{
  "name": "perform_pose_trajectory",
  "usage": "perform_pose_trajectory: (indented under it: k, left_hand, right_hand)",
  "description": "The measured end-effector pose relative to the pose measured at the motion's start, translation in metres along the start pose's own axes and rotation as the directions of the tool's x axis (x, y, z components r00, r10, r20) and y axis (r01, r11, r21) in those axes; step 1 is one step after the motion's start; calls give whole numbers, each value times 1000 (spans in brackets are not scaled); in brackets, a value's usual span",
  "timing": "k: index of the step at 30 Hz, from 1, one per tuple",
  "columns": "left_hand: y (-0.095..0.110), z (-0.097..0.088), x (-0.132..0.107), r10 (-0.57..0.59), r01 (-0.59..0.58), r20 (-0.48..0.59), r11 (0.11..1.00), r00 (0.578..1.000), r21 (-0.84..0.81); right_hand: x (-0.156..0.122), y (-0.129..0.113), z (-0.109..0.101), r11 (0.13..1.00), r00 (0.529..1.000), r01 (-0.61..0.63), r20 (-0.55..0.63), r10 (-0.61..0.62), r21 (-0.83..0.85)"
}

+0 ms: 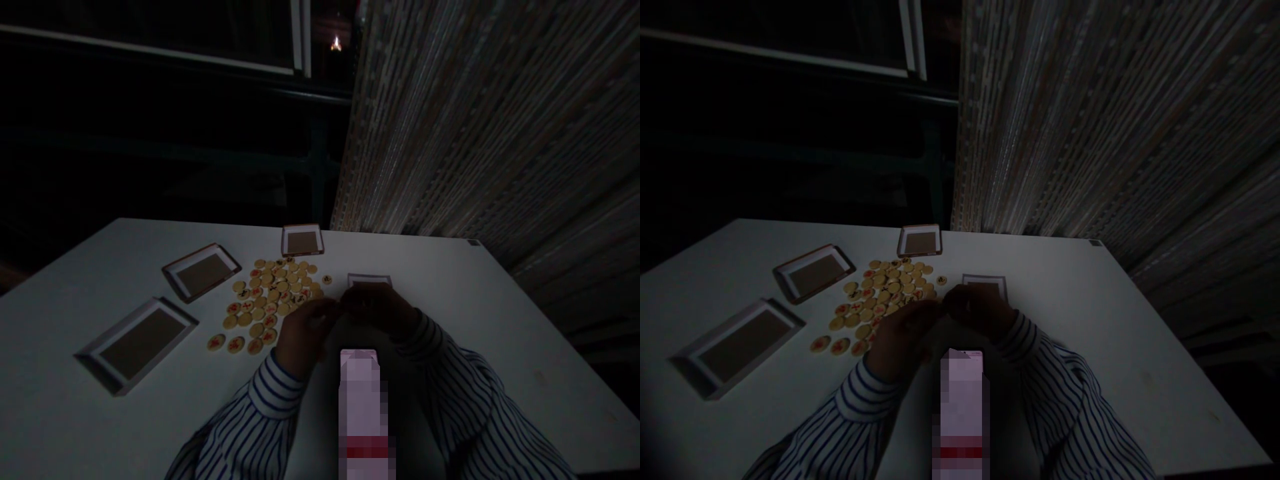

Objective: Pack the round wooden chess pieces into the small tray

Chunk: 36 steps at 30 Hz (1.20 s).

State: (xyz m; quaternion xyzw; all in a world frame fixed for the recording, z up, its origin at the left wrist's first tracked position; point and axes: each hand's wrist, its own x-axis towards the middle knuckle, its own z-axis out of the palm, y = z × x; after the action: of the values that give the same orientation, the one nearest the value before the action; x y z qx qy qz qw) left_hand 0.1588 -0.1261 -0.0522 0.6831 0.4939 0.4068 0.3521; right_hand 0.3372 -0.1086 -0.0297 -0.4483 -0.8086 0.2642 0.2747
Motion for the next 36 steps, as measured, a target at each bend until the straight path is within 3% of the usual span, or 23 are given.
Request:
perform_pose_trajectory:
  k: [3,6,12,17,25,36]
  left_hand:
    - [3,3,1,-117,121,37,984,992,-129]
    - [3,9,1,-241,268,123,908,963,-321]
    - [0,24,2,-348,403,204,766,915,-501]
    - [5,29,5,-367,435,235,723,900,-537]
    - [12,36,11,-301,381,237,779,924,-497]
    - [20,40,18,-331,398,224,809,917,-433]
  right_hand:
    - [-4,1,-3,1000,1000,5,-1,-5,29]
    - [-6,-2,-7,1000,1000,-8,14,7,5]
    - [-13,-6,-14,995,1000,-22,-4,22,-97]
    - [-18,-1,-19,995,1000,10,16,-9,-97]
    - [-25,10,-26,979,996,77,-20,-82,-188]
    - [-20,22,-30,949,987,148,-20,-160,-279]
